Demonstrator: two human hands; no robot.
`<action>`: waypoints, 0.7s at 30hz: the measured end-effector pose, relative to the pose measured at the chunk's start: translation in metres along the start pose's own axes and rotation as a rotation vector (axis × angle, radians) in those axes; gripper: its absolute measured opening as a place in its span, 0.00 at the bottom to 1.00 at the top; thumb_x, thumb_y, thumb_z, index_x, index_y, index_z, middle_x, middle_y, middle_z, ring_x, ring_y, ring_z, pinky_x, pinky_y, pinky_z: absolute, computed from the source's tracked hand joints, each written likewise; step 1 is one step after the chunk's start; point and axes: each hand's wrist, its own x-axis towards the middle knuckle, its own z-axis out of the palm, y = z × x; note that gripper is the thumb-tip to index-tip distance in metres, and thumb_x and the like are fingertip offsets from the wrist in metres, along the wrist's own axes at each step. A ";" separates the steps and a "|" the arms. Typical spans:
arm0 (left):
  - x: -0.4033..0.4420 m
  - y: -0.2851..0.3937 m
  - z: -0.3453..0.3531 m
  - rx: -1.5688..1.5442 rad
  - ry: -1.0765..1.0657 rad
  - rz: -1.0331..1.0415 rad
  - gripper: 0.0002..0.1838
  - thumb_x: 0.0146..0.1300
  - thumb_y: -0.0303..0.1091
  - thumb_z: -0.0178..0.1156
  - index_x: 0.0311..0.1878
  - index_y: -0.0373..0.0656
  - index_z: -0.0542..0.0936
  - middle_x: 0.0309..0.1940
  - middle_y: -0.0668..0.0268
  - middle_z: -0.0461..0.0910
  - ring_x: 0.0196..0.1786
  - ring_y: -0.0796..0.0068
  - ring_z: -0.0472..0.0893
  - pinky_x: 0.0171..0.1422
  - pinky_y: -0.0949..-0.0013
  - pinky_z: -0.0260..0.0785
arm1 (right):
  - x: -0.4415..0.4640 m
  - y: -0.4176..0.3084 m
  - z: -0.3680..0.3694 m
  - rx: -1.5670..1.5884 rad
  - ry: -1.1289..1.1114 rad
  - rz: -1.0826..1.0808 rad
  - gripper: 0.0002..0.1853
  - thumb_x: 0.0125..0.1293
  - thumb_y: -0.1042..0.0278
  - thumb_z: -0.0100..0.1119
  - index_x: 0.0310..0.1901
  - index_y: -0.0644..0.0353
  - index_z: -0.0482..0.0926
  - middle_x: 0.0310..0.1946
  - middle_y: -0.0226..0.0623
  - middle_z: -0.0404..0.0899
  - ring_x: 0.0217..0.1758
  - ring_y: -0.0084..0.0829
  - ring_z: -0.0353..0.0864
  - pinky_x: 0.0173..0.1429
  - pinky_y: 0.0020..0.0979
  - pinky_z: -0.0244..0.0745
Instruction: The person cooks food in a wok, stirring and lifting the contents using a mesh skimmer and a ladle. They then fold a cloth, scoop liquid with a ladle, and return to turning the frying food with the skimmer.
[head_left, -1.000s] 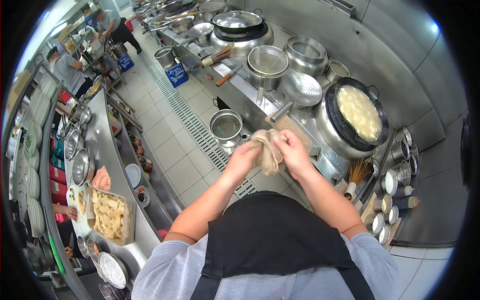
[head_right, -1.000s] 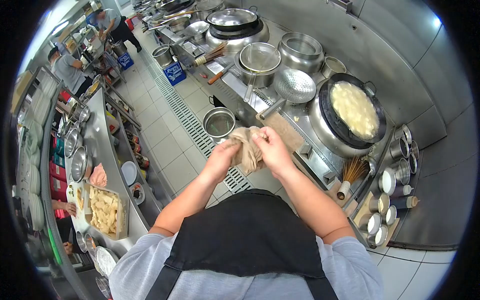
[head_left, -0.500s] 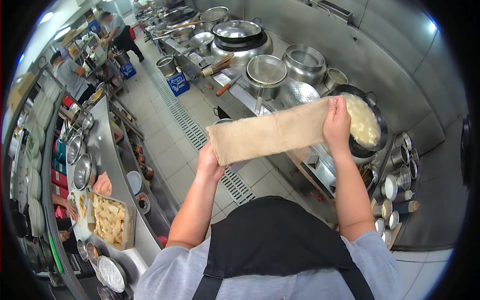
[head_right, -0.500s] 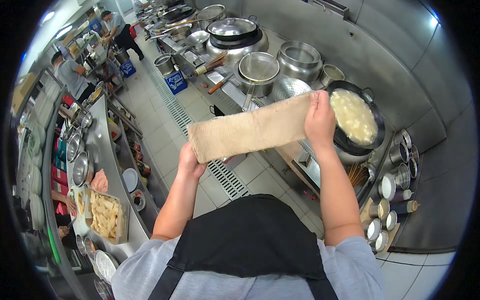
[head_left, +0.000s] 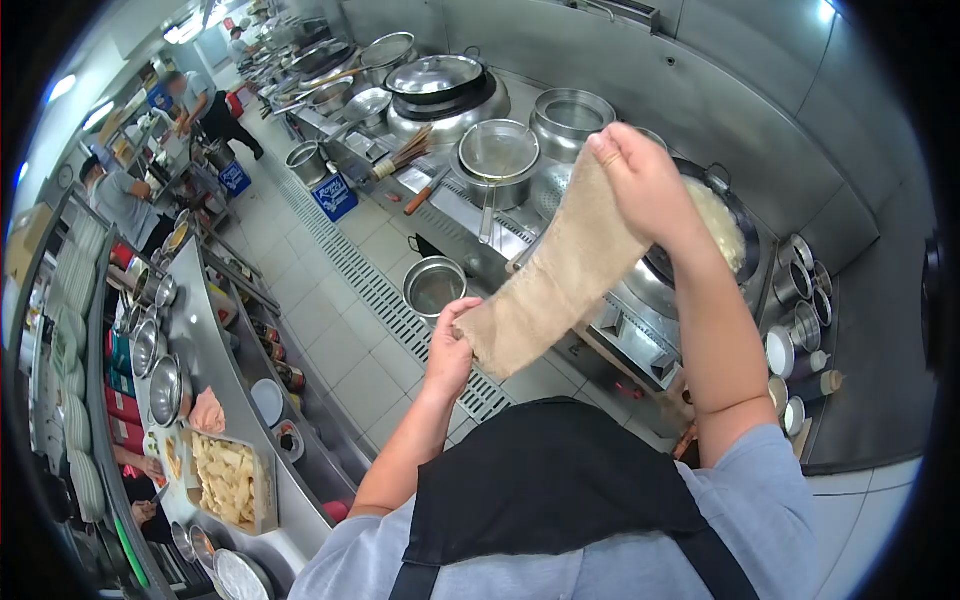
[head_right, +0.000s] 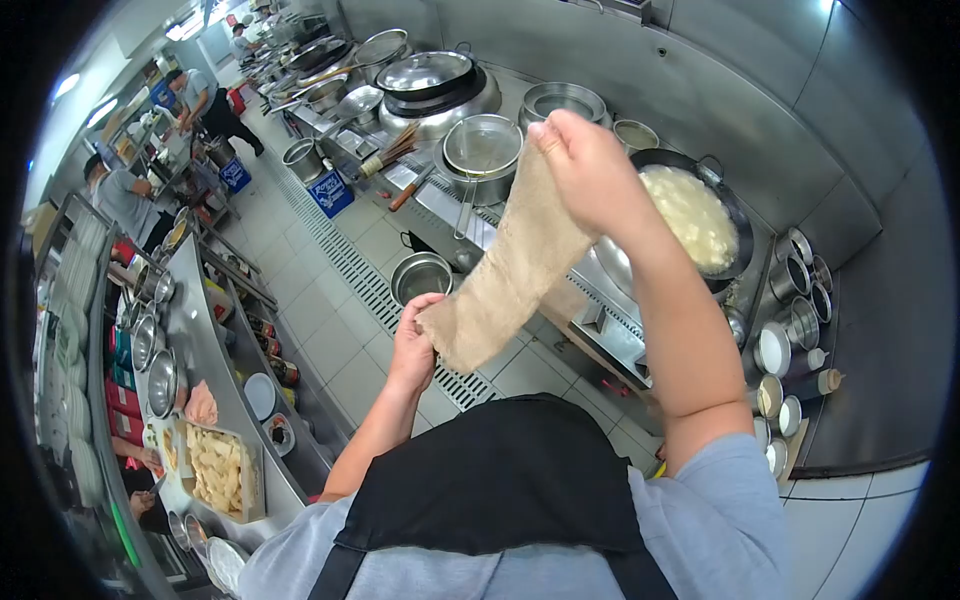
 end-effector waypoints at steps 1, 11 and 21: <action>0.003 -0.003 -0.004 -0.001 -0.003 0.002 0.15 0.63 0.23 0.54 0.53 0.44 0.72 0.46 0.66 0.77 0.48 0.78 0.76 0.50 0.73 0.71 | 0.004 -0.002 -0.006 0.016 0.000 -0.010 0.18 0.69 0.57 0.48 0.32 0.67 0.67 0.24 0.50 0.68 0.27 0.44 0.64 0.36 0.39 0.65; 0.025 0.058 0.003 -0.321 0.035 0.143 0.11 0.67 0.29 0.49 0.51 0.36 0.73 0.46 0.61 0.79 0.48 0.71 0.79 0.55 0.68 0.71 | 0.029 0.059 -0.041 -0.403 0.187 0.134 0.21 0.70 0.52 0.45 0.34 0.66 0.71 0.29 0.53 0.76 0.33 0.51 0.73 0.41 0.40 0.69; 0.024 0.067 0.008 -0.543 -0.073 -0.109 0.20 0.69 0.34 0.43 0.59 0.34 0.67 0.58 0.57 0.71 0.61 0.62 0.72 0.67 0.57 0.63 | 0.015 0.027 -0.054 0.438 -0.204 0.293 0.19 0.59 0.53 0.62 0.39 0.64 0.76 0.32 0.34 0.78 0.35 0.21 0.75 0.43 0.26 0.71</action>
